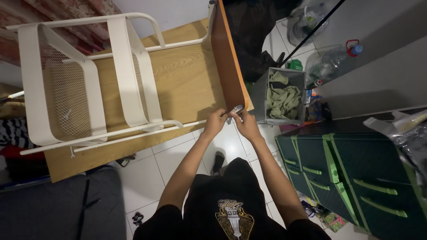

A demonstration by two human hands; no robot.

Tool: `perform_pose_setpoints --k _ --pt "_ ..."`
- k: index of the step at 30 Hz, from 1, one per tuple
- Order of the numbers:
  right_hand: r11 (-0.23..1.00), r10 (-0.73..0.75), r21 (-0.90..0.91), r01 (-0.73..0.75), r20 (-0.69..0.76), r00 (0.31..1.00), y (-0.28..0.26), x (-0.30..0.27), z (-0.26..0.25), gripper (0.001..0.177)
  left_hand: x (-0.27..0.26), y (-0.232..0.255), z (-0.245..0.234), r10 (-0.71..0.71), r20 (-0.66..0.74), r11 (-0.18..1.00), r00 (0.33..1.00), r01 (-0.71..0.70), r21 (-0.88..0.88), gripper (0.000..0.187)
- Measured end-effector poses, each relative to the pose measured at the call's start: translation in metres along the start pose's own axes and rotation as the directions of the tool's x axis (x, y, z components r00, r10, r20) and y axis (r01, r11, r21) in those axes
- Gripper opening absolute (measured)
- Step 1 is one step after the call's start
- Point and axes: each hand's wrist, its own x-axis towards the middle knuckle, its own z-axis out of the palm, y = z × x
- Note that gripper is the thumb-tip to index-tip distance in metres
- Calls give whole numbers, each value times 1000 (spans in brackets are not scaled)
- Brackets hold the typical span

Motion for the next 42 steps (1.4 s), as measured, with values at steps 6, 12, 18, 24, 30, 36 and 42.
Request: perform_pose_setpoints --k 6,12,18,24,30,36,42 --pt "1000 11 18 -10 -8 1000 -2 4 -2 34 4 14 -8 117 76 979 990 -128 156 8" --pt "999 41 -15 -41 25 999 -12 8 -7 35 10 30 -25 -99 177 987 979 73 146 16" --pt "1000 13 -23 -12 44 999 -14 11 -7 33 22 23 -19 -38 246 970 969 -23 243 16" --pt "1000 13 3 -13 45 999 -11 14 -4 33 22 25 -16 90 174 954 981 -135 267 31" --pt "1000 8 -21 -7 31 999 -12 15 -3 34 24 17 -20 13 239 949 971 -87 304 15" --pt "998 -57 20 57 13 998 -7 14 1 34 17 -6 1 98 220 916 970 -175 362 25" --pt "998 5 -57 -4 30 1000 -6 12 -2 34 12 -4 0 102 177 924 979 -159 348 16"
